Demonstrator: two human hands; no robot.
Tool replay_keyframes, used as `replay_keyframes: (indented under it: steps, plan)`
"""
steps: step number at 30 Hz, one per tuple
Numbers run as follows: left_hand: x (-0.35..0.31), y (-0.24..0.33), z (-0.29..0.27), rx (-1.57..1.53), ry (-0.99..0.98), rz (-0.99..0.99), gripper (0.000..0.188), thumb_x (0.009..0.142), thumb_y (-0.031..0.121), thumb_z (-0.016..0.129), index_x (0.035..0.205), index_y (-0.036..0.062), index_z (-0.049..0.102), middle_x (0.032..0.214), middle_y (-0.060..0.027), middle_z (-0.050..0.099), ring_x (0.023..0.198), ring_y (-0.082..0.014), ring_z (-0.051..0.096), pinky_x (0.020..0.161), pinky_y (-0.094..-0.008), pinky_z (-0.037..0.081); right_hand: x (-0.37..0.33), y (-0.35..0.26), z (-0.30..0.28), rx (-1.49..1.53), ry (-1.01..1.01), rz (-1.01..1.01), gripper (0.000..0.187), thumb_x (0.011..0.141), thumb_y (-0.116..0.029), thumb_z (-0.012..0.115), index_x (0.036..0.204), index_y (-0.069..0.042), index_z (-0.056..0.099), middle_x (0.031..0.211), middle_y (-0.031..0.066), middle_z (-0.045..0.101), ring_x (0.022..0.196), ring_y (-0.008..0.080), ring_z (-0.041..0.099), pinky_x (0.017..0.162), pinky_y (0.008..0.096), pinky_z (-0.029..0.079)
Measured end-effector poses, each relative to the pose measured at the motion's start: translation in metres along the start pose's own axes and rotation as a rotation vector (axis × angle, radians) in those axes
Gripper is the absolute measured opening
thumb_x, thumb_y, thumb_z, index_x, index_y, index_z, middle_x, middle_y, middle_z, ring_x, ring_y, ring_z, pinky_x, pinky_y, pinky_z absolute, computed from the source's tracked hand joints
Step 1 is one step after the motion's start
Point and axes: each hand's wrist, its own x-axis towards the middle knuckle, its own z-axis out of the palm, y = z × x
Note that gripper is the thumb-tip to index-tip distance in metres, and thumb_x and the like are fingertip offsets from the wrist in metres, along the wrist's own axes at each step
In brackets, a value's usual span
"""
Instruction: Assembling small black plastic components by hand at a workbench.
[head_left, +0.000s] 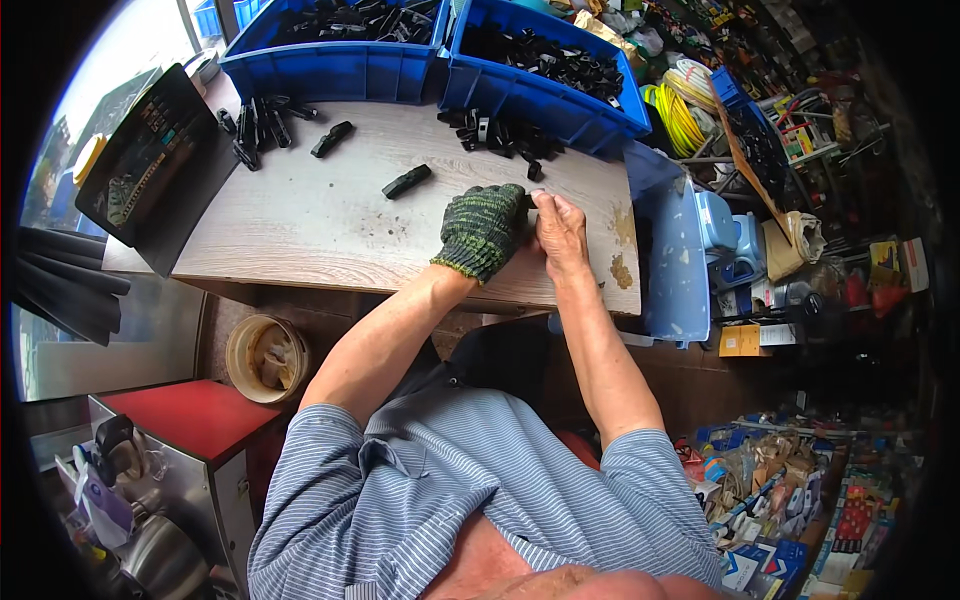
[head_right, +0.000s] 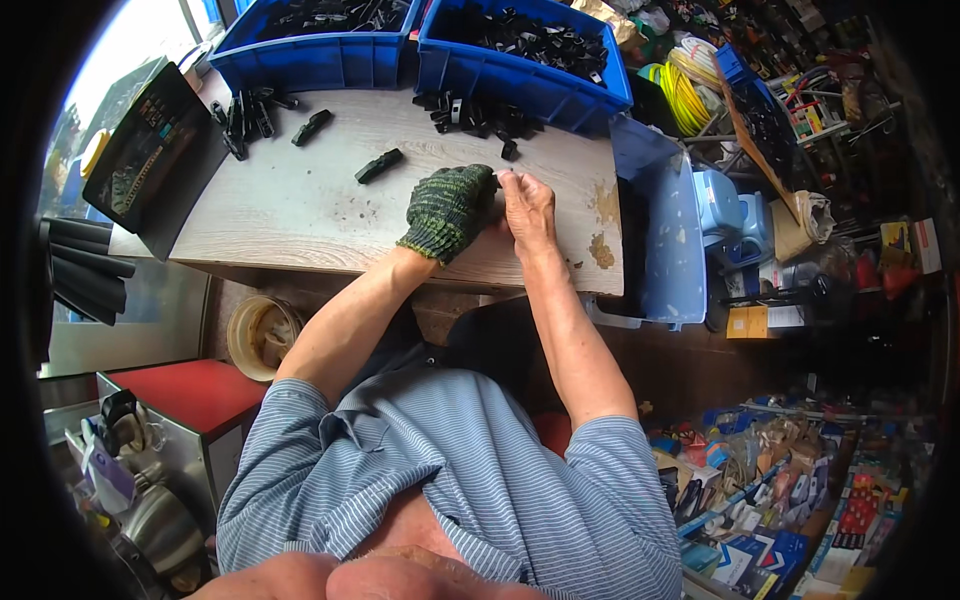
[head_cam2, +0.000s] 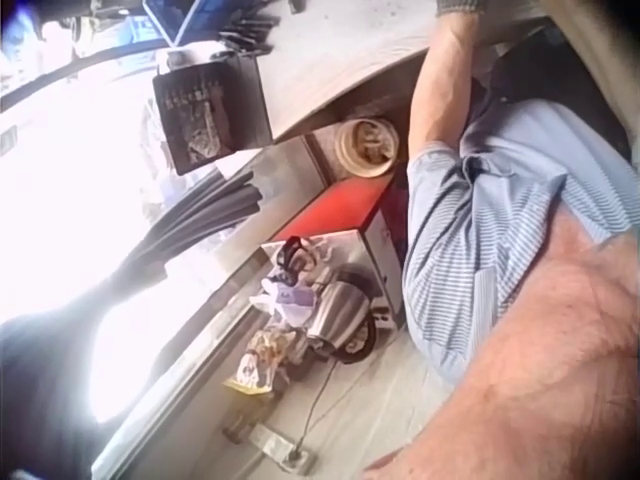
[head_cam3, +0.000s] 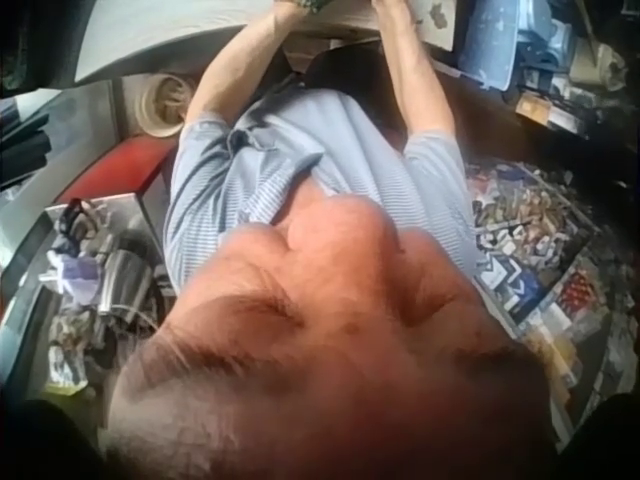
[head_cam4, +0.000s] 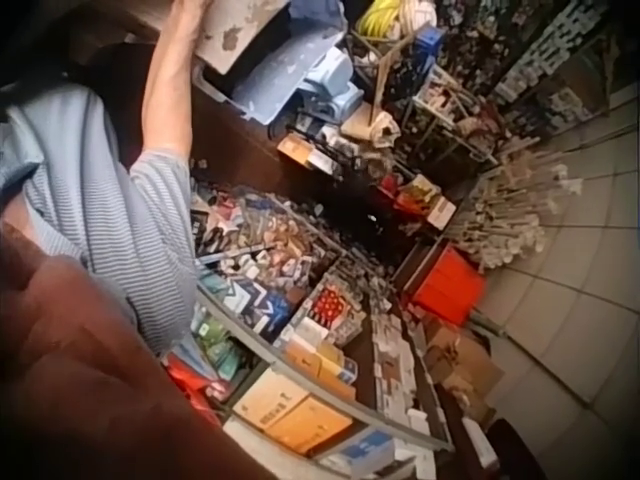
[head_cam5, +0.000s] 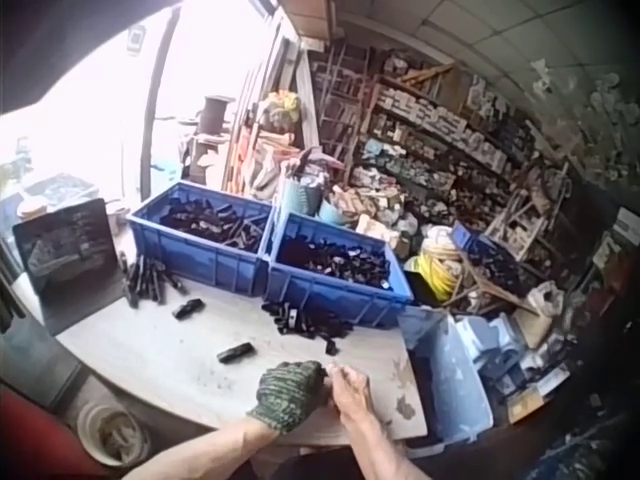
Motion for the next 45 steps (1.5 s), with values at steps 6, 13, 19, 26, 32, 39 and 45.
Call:
replay_keyframes:
  steps: [6, 13, 19, 26, 32, 39, 45]
  plan:
    - [-0.011, 0.007, -0.011, 0.045, 0.052, 0.090, 0.014, 0.079, 0.019, 0.070, 0.088, 0.0114, 0.063, 0.080, -0.0131, 0.068, 0.078, -0.0356, 0.065, 0.067, -0.0482, 0.051, 0.001, 0.006, 0.000, -0.016, -0.026, -0.010, 0.034, 0.096, -0.033, 0.066, 0.071, -0.013, 0.054, 0.062, -0.0098, 0.041, 0.055, 0.0032, 0.032, 0.049, 0.0243, 0.026]
    - [-0.037, -0.012, -0.045, 0.226, 0.455, 0.084, 0.039, 0.082, 0.027, 0.073, 0.115, 0.0087, 0.066, 0.118, -0.0156, 0.065, 0.115, -0.0372, 0.057, 0.098, -0.0494, 0.044, -0.022, -0.011, 0.026, 0.090, 0.008, 0.085, 0.037, 0.098, -0.034, 0.058, 0.071, -0.011, 0.049, 0.056, -0.0054, 0.036, 0.047, 0.0066, 0.033, 0.044, 0.0289, 0.041]
    - [-0.029, -0.060, -0.077, 0.510, 0.268, -0.091, 0.021, 0.086, 0.031, 0.067, 0.100, 0.0151, 0.069, 0.094, -0.0110, 0.065, 0.093, -0.0359, 0.059, 0.077, -0.0514, 0.047, -0.025, -0.017, 0.028, 0.263, 0.087, 0.162, 0.032, 0.098, -0.030, 0.049, 0.076, -0.007, 0.050, 0.051, 0.0002, 0.037, 0.037, 0.0116, 0.038, 0.038, 0.0360, 0.053]
    - [-0.040, -0.029, -0.055, -0.058, 0.136, 0.057, 0.013, 0.093, 0.017, 0.064, 0.102, 0.0067, 0.066, 0.091, -0.0162, 0.067, 0.082, -0.0388, 0.065, 0.068, -0.0454, 0.052, -0.027, -0.013, 0.031, 0.271, 0.206, 0.149, 0.030, 0.097, -0.028, 0.046, 0.074, -0.009, 0.046, 0.052, -0.0003, 0.032, 0.039, 0.0125, 0.033, 0.040, 0.0385, 0.053]
    - [-0.041, 0.001, -0.031, -0.364, 0.014, 0.059, 0.018, 0.097, 0.020, 0.059, 0.108, 0.0061, 0.063, 0.092, -0.0172, 0.067, 0.087, -0.0387, 0.066, 0.072, -0.0433, 0.052, -0.033, -0.020, 0.033, 0.200, 0.300, 0.153, 0.036, 0.097, -0.038, 0.049, 0.083, -0.006, 0.058, 0.065, 0.0063, 0.058, 0.041, 0.0197, 0.057, 0.039, 0.0282, 0.044]
    - [-0.037, -0.006, -0.009, -0.420, 0.059, -0.032, 0.021, 0.099, 0.026, 0.054, 0.105, 0.0074, 0.060, 0.087, -0.0203, 0.068, 0.080, -0.0413, 0.065, 0.067, -0.0503, 0.050, -0.038, -0.019, 0.038, 0.182, 0.270, 0.077, 0.030, 0.096, -0.033, 0.048, 0.086, -0.008, 0.060, 0.063, 0.0024, 0.051, 0.043, 0.0147, 0.046, 0.042, 0.0291, 0.042]
    - [-0.040, 0.039, 0.004, -0.547, 0.115, -0.241, 0.035, 0.101, 0.027, 0.052, 0.131, 0.0096, 0.051, 0.094, -0.0239, 0.068, 0.087, -0.0430, 0.066, 0.073, -0.0491, 0.051, -0.022, 0.018, 0.012, -0.076, 0.235, -0.300, 0.024, 0.095, -0.011, 0.052, 0.073, -0.002, 0.047, 0.066, -0.0013, 0.034, 0.061, 0.0104, 0.031, 0.053, 0.0308, 0.030]
